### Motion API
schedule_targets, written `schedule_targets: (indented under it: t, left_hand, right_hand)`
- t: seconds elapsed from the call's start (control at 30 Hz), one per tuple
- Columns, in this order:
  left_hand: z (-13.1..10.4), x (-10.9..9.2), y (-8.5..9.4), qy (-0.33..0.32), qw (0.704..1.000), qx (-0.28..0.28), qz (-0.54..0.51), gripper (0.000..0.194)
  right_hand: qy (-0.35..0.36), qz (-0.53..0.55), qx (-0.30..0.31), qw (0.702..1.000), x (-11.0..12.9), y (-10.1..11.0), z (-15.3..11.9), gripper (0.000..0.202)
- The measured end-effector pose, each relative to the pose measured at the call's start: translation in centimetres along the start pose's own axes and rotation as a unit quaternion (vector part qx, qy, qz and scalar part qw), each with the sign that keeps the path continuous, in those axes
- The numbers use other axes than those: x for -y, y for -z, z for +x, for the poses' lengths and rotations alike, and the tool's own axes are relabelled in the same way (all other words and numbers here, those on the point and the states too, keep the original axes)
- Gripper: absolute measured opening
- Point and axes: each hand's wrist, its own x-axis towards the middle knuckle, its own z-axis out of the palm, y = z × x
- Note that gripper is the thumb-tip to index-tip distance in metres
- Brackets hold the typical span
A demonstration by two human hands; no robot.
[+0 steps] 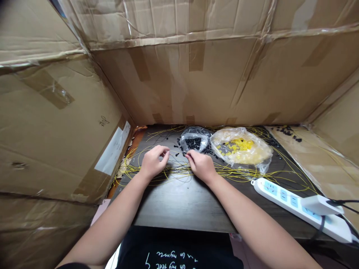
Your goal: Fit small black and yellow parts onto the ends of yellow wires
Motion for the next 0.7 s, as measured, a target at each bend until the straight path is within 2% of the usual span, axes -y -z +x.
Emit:
schedule_targets:
  t: [0.1,0.17,0.23,0.5,0.7]
  left_hand:
    - [-0.1,-1.0,-0.1,-0.062,0.997,-0.015,0.052,0.038]
    - [-0.3,-1.7,-0.2,-0.115,0.991,0.022,0.061,0.036]
    - [-0.4,-1.8,-0.3,-0.141,0.986,0.059,0.061,0.027]
    - [-0.4,-0.1,-0.4,-0.150,0.984,0.099,-0.007,0.023]
    - [0.0,0.9,-0.5,-0.125,0.990,0.059,-0.001,0.023]
  right_hand:
    - [0.038,-0.019,0.016,0.999,0.4,-0.4,-0.4,0.028]
    - [0.064,-0.020,0.021,0.997,0.8,-0.7,-0.6,0.028]
    - [0.078,-0.021,0.017,0.997,1.0,-1.0,-0.6,0.028]
    - [0.100,-0.015,-0.036,0.994,1.2,-1.7,-0.3,0.020]
    - [0.036,0.074,-0.049,0.995,0.3,-1.2,-0.5,0.016]
